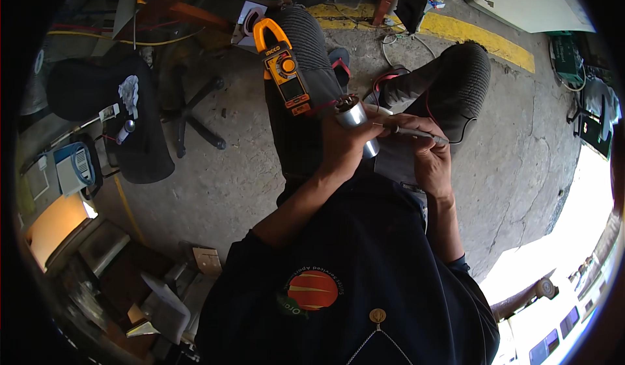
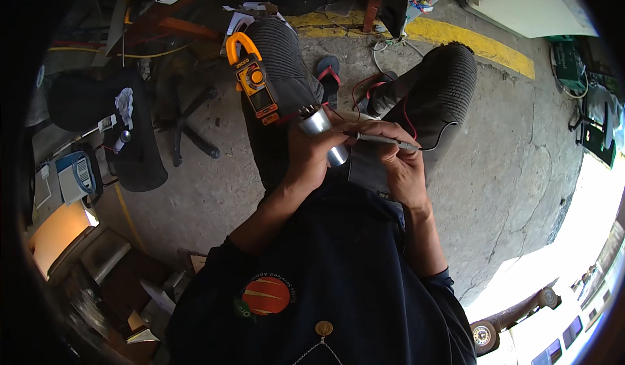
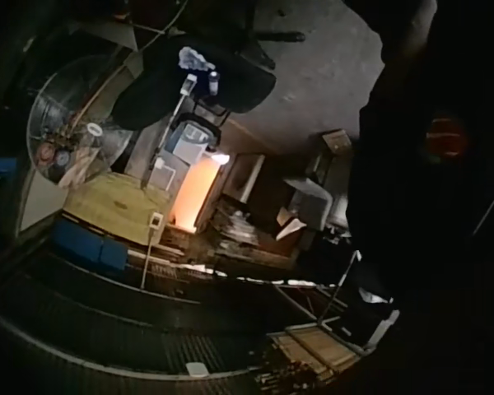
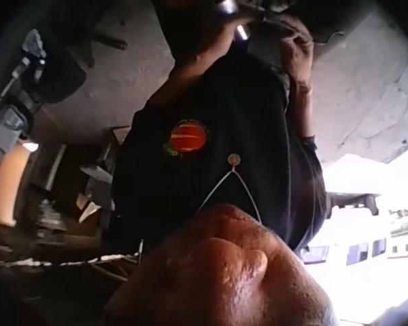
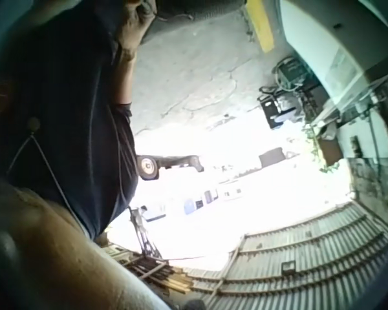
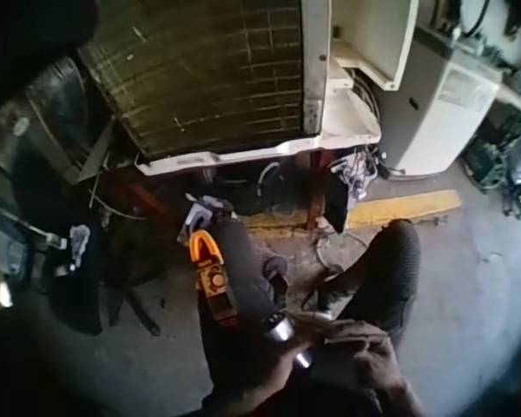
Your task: Repairing an air conditioning unit by checking its circuit board and testing a capacitor with a multimeter.
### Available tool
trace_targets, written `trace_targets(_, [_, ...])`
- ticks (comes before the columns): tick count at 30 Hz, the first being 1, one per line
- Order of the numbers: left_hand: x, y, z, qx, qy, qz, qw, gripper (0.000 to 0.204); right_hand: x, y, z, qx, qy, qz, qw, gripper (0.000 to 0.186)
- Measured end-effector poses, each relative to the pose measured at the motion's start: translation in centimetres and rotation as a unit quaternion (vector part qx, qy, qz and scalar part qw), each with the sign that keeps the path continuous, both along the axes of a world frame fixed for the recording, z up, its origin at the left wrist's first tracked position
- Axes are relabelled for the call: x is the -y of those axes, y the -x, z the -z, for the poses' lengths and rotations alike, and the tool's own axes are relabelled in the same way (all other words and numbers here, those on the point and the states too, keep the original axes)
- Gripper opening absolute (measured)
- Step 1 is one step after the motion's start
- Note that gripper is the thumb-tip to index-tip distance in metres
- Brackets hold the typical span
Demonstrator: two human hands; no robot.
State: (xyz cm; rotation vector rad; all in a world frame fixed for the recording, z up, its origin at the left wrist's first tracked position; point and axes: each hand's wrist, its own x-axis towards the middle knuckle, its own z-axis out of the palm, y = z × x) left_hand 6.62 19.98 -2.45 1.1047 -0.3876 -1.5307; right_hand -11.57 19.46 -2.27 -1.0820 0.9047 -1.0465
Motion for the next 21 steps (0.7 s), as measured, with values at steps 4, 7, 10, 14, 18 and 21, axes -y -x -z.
trace_targets(4, [-0.6, 0.3, 0.6, 0.003, -0.022, 0.006, 1.0, 0.016, 0.8, -0.2, 0.7, 0.024, 0.046, -0.011, 0.999, 0.057])
trace_targets(7, [-0.5, 0.2, 0.9, 0.011, -0.014, 0.004, 1.0, 0.014, 0.4, -0.1, 0.8, 0.073, -0.003, 0.02, 0.997, 0.049])
trace_targets(10, [-0.5, -0.2, 1.2, 0.03, -0.012, 0.026, 0.999, 0.012, 0.4, 0.0, 0.4, 0.047, 0.001, -0.007, 0.999, 0.036])
trace_targets(14, [-0.3, -0.4, 1.0, 0.006, -0.019, 0.028, 0.999, 0.012, 0.6, 0.3, -0.2, 0.047, -0.008, 0.015, 0.999, 0.016])
trace_targets(18, [-0.1, -1.3, 0.9, -0.02, -0.012, 0.047, 0.999, 0.014, 1.6, 2.5, -1.6, -0.036, 0.072, 0.038, 0.996, 0.018])
trace_targets(21, [-0.2, -1.5, 1.0, -0.022, -0.017, 0.054, 0.998, 0.017, 1.0, 5.0, -3.7, -0.228, 0.153, -0.023, 0.961, 0.019])
